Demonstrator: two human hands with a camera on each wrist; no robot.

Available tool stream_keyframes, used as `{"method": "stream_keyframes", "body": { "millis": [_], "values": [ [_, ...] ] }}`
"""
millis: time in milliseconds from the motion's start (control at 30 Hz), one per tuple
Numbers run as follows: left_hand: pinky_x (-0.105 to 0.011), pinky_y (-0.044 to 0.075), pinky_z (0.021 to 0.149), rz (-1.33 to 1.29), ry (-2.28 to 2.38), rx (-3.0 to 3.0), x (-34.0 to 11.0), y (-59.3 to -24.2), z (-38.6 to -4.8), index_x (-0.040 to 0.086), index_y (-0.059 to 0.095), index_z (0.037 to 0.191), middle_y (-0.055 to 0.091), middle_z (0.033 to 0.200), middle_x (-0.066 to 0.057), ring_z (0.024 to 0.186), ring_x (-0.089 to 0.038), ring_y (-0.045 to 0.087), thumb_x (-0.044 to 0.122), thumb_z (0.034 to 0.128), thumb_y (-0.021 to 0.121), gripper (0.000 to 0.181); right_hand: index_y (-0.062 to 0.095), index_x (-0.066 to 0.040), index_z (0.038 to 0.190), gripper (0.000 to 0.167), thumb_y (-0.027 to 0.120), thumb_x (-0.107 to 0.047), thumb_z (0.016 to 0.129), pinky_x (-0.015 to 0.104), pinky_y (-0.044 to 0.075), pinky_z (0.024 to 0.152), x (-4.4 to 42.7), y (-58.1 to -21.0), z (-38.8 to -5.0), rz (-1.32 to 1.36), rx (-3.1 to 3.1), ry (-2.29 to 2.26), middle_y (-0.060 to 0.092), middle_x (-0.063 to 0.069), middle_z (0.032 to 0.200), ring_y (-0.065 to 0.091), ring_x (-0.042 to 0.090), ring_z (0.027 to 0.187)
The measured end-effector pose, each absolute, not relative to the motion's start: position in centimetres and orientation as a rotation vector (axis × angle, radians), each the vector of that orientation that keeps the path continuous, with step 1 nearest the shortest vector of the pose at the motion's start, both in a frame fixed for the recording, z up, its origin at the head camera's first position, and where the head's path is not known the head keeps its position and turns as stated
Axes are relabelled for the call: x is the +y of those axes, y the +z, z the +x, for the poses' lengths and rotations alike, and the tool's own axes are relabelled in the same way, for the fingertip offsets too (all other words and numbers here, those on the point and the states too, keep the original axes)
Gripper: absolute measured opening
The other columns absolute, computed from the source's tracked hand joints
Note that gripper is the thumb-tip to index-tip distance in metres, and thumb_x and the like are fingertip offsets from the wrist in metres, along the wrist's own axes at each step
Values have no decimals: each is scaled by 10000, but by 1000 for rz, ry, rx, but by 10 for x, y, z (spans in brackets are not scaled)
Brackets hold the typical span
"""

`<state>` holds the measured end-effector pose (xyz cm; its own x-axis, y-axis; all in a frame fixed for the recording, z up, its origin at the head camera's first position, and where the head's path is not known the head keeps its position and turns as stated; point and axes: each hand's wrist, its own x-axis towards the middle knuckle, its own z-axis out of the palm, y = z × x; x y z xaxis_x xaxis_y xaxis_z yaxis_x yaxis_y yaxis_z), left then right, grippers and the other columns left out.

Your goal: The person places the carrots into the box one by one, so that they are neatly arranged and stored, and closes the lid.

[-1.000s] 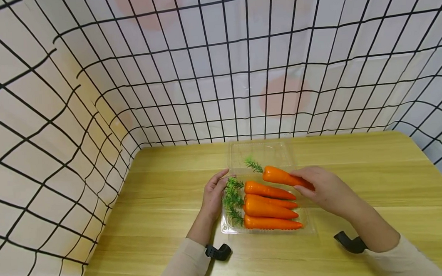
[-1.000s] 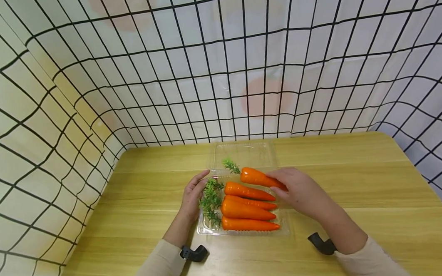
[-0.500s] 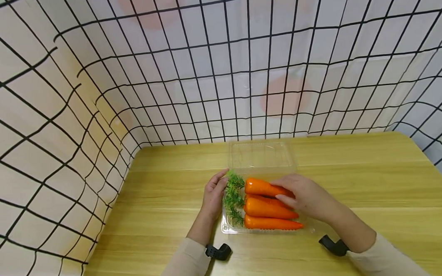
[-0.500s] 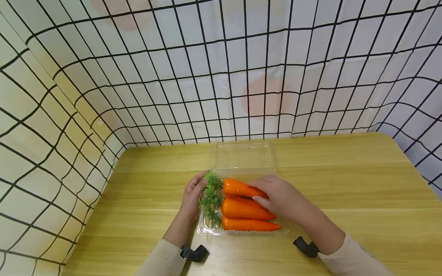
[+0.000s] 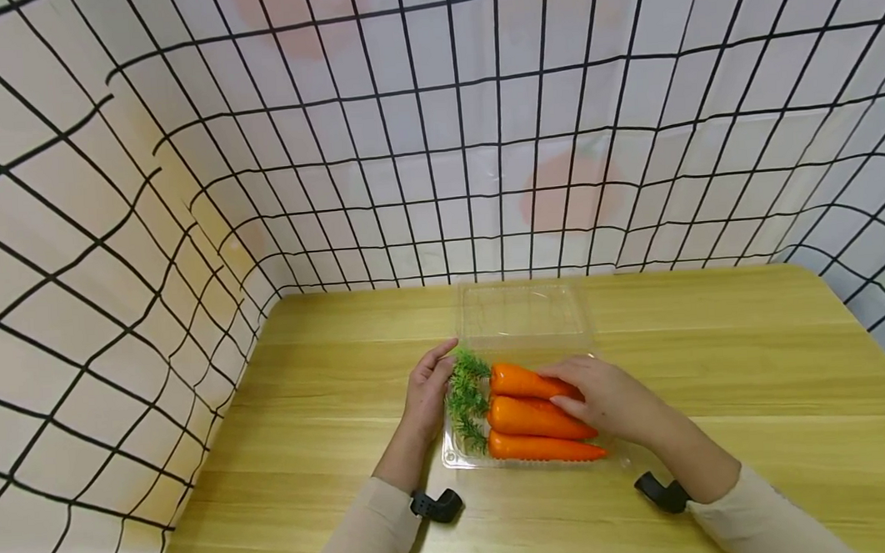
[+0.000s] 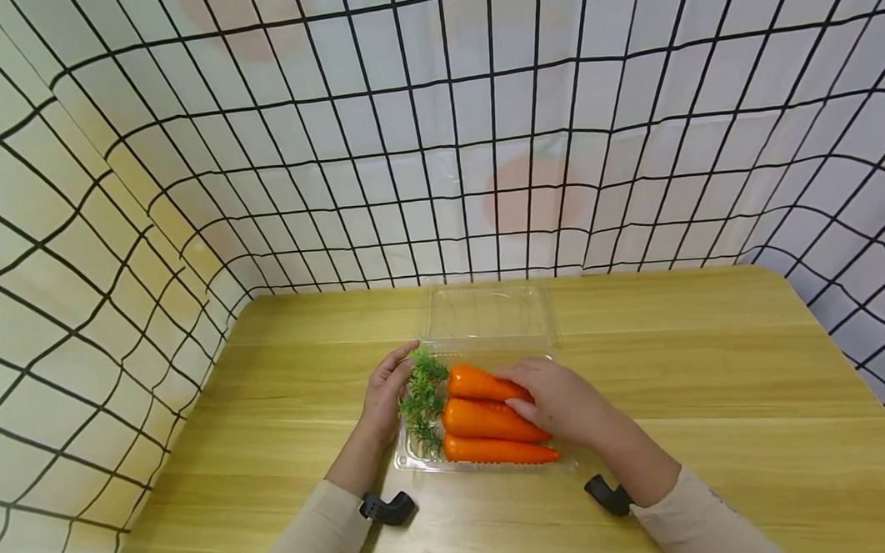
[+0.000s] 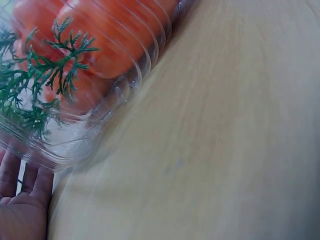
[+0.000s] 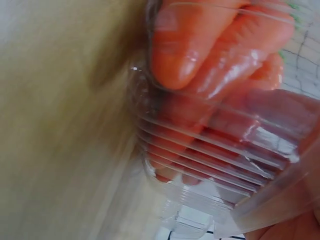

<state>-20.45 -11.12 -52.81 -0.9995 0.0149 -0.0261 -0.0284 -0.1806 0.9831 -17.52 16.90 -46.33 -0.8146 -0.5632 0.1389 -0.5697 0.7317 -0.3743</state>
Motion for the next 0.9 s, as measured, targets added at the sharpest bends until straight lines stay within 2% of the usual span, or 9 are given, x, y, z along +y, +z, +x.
{"method": "stream_keyframes", "body": {
  "millis": [333, 500, 600, 667, 733, 800, 900],
  "values": [
    [-159, 385, 615, -70, 2410, 1955, -110, -528, -205, 14, 576, 1417, 591, 896, 112, 745, -23, 459, 156, 1018, 567, 423, 701, -112, 1272, 353, 745, -198, 932, 515, 569, 979, 175, -460, -175, 879, -2919, 690, 731, 73, 1224, 680, 301, 1143],
    [-175, 385, 625, -93, 2436, 1832, -114, -523, -208, 13, 513, 1467, 580, 828, 120, 753, -42, 461, 161, 1019, 561, 475, 684, -77, 1296, 365, 718, -209, 958, 554, 557, 984, 190, -453, -179, 664, -2924, 939, 712, 106, 1274, 662, 353, 1189],
    [-170, 449, 679, -116, 2421, 1785, -119, -518, -211, 10, 479, 1490, 599, 844, 106, 768, -38, 508, 138, 1015, 553, 498, 662, -72, 1315, 377, 687, -254, 985, 569, 551, 989, 202, -451, -186, 521, -2895, 1104, 694, 126, 1294, 637, 383, 1217],
    [-179, 500, 731, -123, 2369, 1825, -125, -513, -214, 13, 469, 1499, 637, 911, 67, 802, -39, 565, 127, 1012, 550, 507, 638, -72, 1335, 403, 666, -292, 1000, 514, 575, 973, 211, -451, -191, 423, -2879, 1205, 685, 141, 1290, 635, 387, 1209],
    [-201, 545, 784, -125, 2277, 1897, -130, -507, -219, 30, 464, 1511, 666, 1006, 14, 849, -57, 627, 136, 1008, 557, 522, 603, -64, 1365, 441, 637, -332, 1015, 388, 597, 934, 220, -453, -196, 331, -2872, 1300, 672, 158, 1306, 633, 378, 1203],
    [-230, 568, 766, -111, 2180, 1942, -137, -501, -224, 50, 452, 1526, 673, 1051, -41, 836, -91, 655, 140, 1007, 565, 539, 559, -40, 1405, 490, 617, -345, 1026, 273, 592, 884, 227, -456, -201, 262, -2860, 1418, 659, 189, 1321, 642, 352, 1184],
    [-251, 585, 722, -81, 2030, 1929, -147, -492, -232, 92, 406, 1560, 673, 1012, -55, 774, -113, 656, 154, 1013, 569, 574, 453, 13, 1482, 576, 590, -331, 1040, 226, 596, 857, 235, -462, -207, 205, -2850, 1657, 620, 257, 1340, 681, 245, 1093]
  ]
}}
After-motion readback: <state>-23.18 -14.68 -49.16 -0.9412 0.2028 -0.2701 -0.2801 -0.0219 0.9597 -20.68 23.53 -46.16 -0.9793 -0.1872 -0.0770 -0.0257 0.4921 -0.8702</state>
